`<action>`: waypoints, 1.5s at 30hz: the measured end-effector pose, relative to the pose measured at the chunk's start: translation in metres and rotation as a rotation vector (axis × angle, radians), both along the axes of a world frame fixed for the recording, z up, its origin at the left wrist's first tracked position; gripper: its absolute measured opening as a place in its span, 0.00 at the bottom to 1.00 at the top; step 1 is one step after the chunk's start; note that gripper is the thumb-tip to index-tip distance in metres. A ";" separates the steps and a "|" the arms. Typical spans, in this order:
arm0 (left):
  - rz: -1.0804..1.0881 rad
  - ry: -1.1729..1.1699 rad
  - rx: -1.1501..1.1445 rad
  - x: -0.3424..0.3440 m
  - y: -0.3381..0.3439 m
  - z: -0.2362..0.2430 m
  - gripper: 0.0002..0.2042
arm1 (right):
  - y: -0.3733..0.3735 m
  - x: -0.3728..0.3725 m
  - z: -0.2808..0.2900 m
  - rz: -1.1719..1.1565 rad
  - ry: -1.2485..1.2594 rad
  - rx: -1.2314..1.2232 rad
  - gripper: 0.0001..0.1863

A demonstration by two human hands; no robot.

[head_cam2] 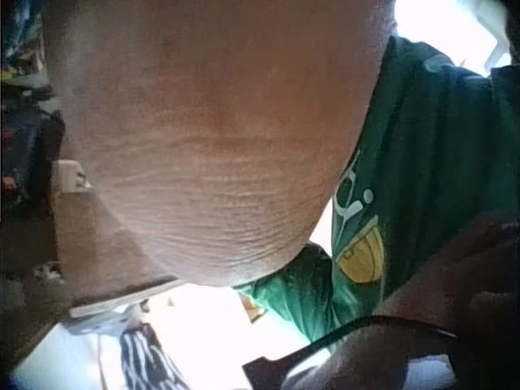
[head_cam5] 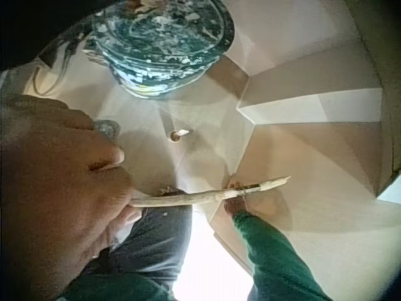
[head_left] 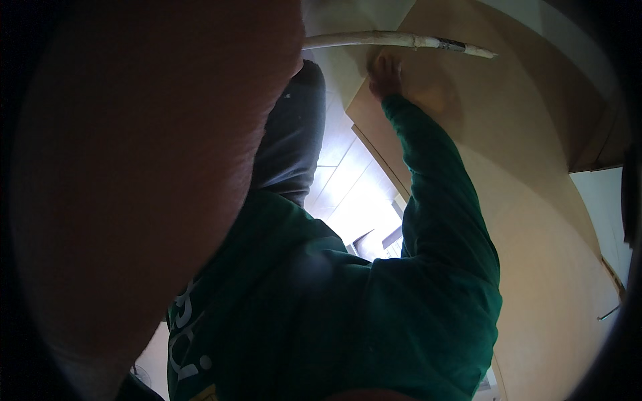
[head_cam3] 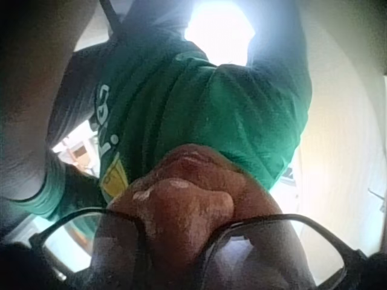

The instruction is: The person kneels on the floor and uses a small brush to apply a sealant or caulk along the base of a wall and around a floor pipe. They repeatedly dip the brush into a container to reload the material and smooth the bead along the edges.

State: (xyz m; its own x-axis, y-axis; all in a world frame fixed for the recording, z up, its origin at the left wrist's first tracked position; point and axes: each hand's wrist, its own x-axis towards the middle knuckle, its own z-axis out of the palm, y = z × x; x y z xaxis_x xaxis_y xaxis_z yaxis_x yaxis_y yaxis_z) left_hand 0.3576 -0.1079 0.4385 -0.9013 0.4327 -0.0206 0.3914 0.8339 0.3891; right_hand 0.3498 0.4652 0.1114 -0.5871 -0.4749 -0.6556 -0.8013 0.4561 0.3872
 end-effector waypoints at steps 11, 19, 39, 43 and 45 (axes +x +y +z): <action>0.011 0.008 0.046 0.006 -0.006 0.001 0.10 | 0.006 0.030 0.025 -0.160 -0.306 -0.374 0.19; -0.020 -0.007 0.133 -0.004 -0.002 0.006 0.09 | -0.156 0.187 0.161 -1.459 -0.518 -0.990 0.31; -0.266 0.033 0.251 -0.030 0.010 0.029 0.10 | -0.285 0.243 0.194 -1.064 -0.158 -0.961 0.35; -0.289 0.020 0.239 -0.027 0.008 0.031 0.11 | -0.272 0.233 0.184 -1.024 -0.227 -1.048 0.33; -0.298 -0.006 0.225 -0.028 0.005 0.033 0.11 | -0.268 0.233 0.179 -1.037 -0.247 -1.054 0.32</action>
State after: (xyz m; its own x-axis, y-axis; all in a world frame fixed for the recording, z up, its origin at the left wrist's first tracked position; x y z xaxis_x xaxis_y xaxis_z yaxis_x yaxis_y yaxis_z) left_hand 0.3298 -0.1031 0.4718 -0.7353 0.6703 0.0999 0.6011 0.5768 0.5532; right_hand 0.5826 0.1973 0.2908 -0.8787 -0.2332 -0.4166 0.0495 0.8234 -0.5652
